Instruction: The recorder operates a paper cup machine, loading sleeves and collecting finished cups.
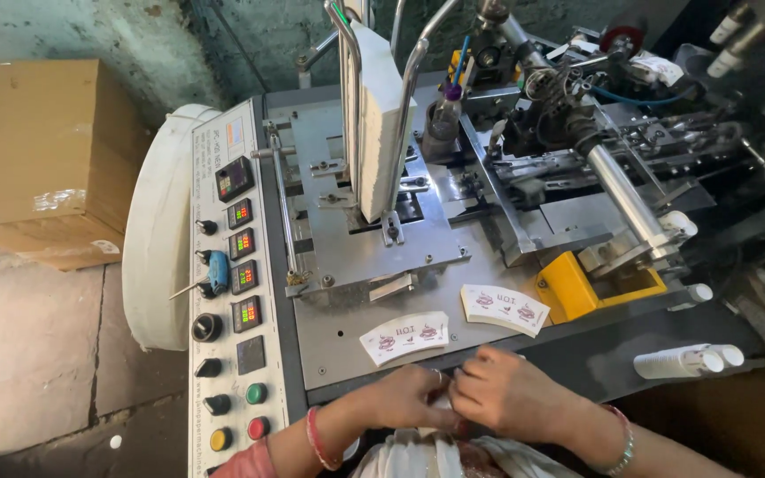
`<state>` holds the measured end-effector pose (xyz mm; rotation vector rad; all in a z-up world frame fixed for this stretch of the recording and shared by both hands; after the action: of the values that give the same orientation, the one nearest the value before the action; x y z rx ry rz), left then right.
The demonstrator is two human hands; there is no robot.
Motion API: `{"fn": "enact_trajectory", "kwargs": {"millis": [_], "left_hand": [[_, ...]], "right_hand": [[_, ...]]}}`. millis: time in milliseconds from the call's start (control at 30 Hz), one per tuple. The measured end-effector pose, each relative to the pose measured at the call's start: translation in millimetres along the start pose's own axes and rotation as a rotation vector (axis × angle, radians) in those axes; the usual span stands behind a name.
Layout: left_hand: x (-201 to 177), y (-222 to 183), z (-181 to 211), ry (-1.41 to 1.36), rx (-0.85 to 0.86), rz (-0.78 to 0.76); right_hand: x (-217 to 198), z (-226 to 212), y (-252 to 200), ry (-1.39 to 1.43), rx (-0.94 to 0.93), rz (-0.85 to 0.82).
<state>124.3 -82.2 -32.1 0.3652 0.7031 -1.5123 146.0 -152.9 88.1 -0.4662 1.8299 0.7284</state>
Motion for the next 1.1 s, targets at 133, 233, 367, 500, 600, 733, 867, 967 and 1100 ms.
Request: {"fn": "enact_trajectory", "kwargs": {"millis": [133,233,367,500,600,733,867,967,1100], "left_hand": [[14,6,-27,0.107,-0.112,0.154],[-9,-5,-2,0.062,0.024,0.356],[-22,-5,-4,-0.008,-0.066,0.396],[18,14,-56,0.074,-0.151,0.332],[30,16,-74,0.074,-0.050,0.418],[-11,12,-63,0.064,-0.026,0.440],[-70,-2,-55,-0.160,-0.244,0.312],[-81,-6,-70,-0.239,-0.263,0.243],[-87,-1,-75,0.362,-0.090,0.475]], "right_hand": [[-2,23,11,0.053,0.102,0.055],[-9,26,15,0.233,0.025,0.109],[22,75,9,0.064,0.519,0.050],[46,82,3,-0.020,0.457,0.212],[62,82,3,0.022,0.432,0.273],[55,107,18,0.042,0.592,0.020],[-35,76,55,0.006,0.298,0.171],[-28,103,39,0.207,0.282,0.287],[92,187,7,0.702,0.886,0.117]]}}
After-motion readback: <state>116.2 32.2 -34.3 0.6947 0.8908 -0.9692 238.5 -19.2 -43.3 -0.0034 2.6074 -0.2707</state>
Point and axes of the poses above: each hand's wrist, its own y-axis towards the middle knuckle, its own x-axis out of the palm, z = x × y, the point moved 10 cm from there along y, towards the middle knuckle, and after that the axes turned 13 degrees about y, right-handed, at the moved point
